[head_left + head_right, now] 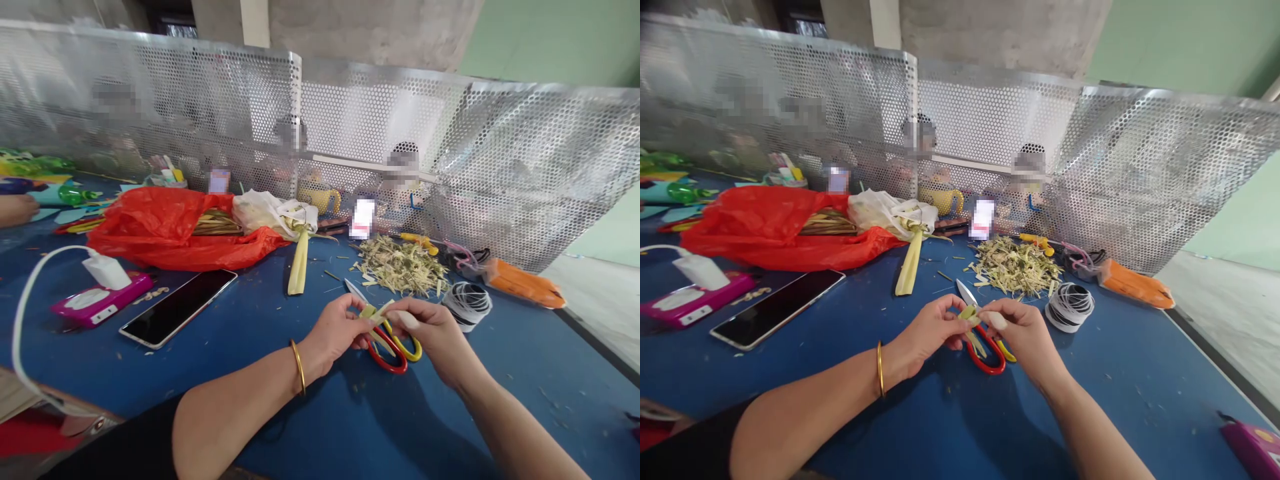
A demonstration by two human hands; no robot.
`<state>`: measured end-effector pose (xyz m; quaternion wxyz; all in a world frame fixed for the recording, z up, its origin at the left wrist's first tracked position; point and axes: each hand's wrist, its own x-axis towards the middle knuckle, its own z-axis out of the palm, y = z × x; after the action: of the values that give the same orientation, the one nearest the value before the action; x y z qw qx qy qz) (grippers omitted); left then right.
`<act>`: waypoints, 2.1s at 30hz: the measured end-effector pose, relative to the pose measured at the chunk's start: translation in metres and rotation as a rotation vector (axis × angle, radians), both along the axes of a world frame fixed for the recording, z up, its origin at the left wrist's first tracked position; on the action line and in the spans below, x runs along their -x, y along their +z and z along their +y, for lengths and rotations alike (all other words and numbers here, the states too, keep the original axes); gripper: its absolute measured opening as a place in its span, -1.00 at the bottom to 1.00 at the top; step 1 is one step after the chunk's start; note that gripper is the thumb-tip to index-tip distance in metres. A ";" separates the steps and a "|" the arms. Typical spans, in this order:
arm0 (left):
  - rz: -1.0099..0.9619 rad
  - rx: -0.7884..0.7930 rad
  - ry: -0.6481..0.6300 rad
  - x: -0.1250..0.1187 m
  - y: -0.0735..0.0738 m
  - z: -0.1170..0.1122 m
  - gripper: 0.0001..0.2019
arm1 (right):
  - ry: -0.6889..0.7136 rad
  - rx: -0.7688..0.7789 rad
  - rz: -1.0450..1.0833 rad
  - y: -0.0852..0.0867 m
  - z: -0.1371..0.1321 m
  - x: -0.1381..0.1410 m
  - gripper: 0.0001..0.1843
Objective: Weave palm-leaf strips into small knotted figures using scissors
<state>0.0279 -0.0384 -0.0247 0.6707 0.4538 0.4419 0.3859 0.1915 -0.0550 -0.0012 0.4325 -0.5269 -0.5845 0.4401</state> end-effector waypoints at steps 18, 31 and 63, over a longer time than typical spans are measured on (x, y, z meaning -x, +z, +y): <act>0.003 0.163 -0.137 0.002 -0.003 0.002 -0.89 | -0.001 0.060 -0.159 -0.026 0.003 0.004 -0.83; 0.089 0.035 -0.064 -0.001 0.003 -0.001 -0.85 | 0.067 -0.137 -0.543 -0.021 -0.003 0.006 -0.87; -0.056 0.055 -0.102 0.002 -0.002 0.001 -0.91 | -0.052 -0.083 -0.181 -0.027 0.001 0.007 -0.75</act>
<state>0.0256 -0.0373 -0.0268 0.7139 0.4459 0.4098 0.3515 0.1846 -0.0539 -0.0282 0.4107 -0.5612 -0.6249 0.3548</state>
